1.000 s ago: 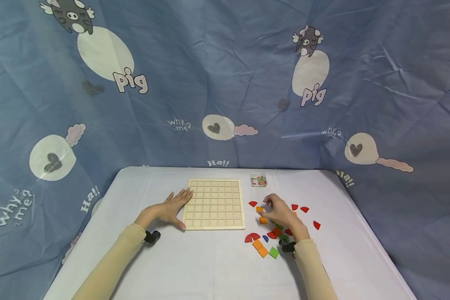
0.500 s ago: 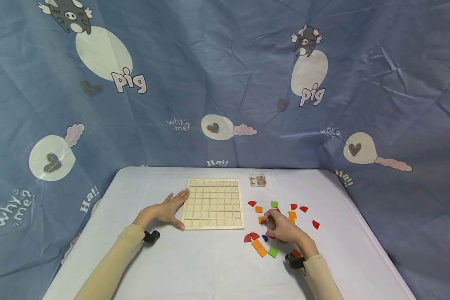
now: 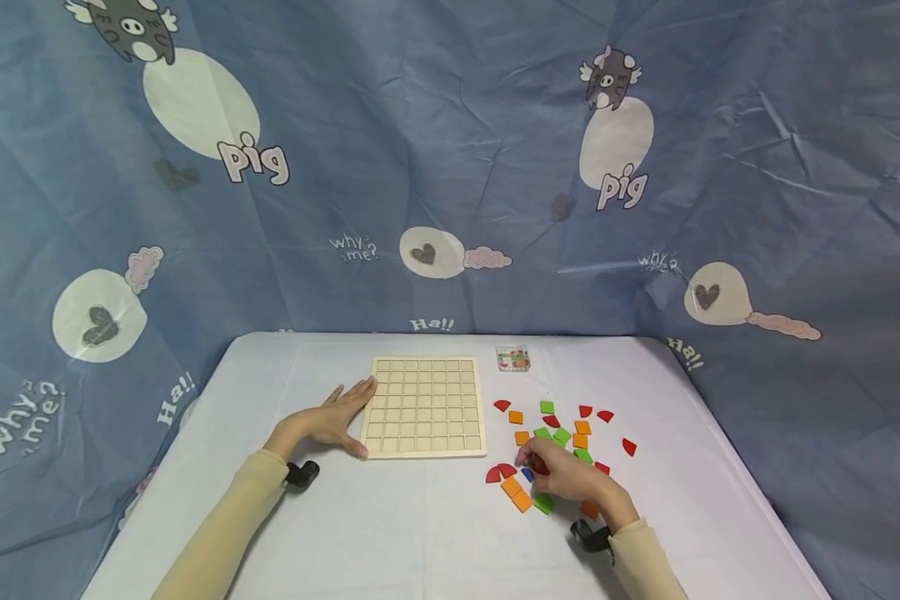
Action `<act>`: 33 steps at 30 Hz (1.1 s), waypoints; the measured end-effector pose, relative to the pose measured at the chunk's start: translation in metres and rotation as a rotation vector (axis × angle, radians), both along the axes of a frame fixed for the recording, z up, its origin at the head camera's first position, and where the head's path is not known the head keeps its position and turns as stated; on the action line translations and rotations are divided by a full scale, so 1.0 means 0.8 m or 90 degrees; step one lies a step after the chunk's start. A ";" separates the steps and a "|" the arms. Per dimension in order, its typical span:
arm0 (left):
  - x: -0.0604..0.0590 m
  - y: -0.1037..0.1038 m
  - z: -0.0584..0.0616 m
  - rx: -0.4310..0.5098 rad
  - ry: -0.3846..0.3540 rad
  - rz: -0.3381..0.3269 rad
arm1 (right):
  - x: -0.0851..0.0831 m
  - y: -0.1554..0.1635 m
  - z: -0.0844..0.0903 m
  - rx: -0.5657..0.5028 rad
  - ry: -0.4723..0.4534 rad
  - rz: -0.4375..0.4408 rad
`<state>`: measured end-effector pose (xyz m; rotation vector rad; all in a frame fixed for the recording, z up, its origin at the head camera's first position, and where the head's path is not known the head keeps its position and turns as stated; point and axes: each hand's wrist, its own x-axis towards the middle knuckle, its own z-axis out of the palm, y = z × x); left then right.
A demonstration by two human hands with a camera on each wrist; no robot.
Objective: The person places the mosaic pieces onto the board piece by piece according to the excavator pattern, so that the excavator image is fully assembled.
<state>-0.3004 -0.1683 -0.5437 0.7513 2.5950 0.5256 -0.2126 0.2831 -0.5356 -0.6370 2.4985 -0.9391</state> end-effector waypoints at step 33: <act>0.000 0.000 -0.001 0.037 -0.019 0.007 | -0.004 -0.016 -0.005 0.075 0.038 -0.061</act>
